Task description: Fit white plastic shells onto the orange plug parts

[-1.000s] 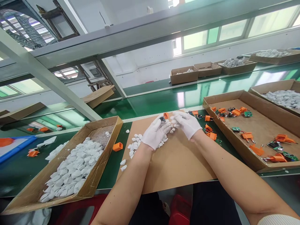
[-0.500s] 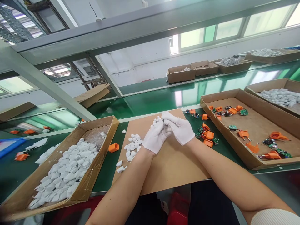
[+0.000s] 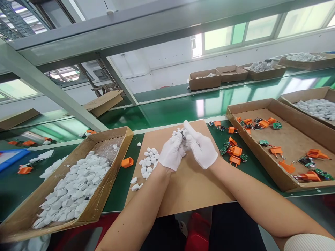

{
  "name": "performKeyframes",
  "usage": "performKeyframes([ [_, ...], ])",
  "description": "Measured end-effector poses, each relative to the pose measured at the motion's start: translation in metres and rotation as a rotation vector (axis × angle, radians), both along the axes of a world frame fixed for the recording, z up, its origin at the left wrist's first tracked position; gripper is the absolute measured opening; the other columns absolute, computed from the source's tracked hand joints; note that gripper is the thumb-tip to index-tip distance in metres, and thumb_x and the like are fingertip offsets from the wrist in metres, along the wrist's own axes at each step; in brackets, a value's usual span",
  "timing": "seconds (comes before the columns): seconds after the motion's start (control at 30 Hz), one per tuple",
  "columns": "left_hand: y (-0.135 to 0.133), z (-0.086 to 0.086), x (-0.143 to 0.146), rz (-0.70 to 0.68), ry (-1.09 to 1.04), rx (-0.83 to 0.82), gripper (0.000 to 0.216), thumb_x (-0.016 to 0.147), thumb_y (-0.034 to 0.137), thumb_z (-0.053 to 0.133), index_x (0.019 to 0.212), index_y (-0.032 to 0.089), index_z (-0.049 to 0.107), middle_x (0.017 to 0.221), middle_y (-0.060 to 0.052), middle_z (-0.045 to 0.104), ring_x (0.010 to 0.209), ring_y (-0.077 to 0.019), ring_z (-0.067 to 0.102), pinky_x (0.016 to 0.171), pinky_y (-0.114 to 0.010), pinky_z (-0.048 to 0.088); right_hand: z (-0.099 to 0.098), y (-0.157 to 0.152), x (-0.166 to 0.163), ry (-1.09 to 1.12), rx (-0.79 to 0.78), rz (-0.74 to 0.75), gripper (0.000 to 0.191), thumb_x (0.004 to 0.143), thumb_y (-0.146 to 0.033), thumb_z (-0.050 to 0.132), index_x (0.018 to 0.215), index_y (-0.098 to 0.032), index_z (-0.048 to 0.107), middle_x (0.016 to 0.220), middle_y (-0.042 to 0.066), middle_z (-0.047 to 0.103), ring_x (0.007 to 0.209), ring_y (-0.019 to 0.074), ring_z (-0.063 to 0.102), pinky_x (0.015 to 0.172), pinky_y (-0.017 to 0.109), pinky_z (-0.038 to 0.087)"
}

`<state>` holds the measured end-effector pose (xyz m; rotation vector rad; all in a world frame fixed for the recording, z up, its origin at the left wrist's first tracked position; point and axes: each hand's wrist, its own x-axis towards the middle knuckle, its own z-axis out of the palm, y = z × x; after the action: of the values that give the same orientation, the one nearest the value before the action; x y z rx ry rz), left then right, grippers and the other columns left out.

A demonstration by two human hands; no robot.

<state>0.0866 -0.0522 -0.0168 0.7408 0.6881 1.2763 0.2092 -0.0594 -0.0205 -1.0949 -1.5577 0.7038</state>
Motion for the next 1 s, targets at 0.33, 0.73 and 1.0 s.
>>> performKeyframes([
  [0.33,0.000,-0.005,-0.008,0.028,0.102,-0.039,0.024,0.077,0.041,0.079,0.092,0.024,0.074,0.091,-0.003,0.072,0.085,-0.0202,0.067,0.065,-0.027,0.051,0.001,-0.001,0.001,-0.262,0.286,0.081,0.062,0.099,-0.053,0.034,0.150,-0.020,0.044,0.152,0.007,0.047,0.144,0.0271,0.038,0.122,0.043,0.027],
  [0.73,0.007,0.000,-0.015,-0.254,-0.020,0.042,0.033,0.079,0.041,0.078,0.087,0.010,0.069,0.078,-0.007,0.066,0.069,-0.0123,0.063,0.069,-0.022,0.053,0.019,0.008,0.009,0.226,-0.259,0.074,0.045,0.077,-0.050,0.074,0.114,-0.024,0.075,0.124,0.003,0.069,0.126,0.0291,0.059,0.113,0.043,0.045],
  [1.0,0.015,-0.010,-0.020,-0.296,-0.039,0.040,0.028,0.083,0.038,0.074,0.090,0.012,0.071,0.084,-0.008,0.070,0.077,-0.0171,0.069,0.077,-0.029,0.056,-0.003,0.012,0.006,0.159,-0.056,0.065,0.043,0.085,-0.051,0.065,0.119,-0.027,0.073,0.130,0.001,0.066,0.129,0.0272,0.057,0.116,0.043,0.042],
])
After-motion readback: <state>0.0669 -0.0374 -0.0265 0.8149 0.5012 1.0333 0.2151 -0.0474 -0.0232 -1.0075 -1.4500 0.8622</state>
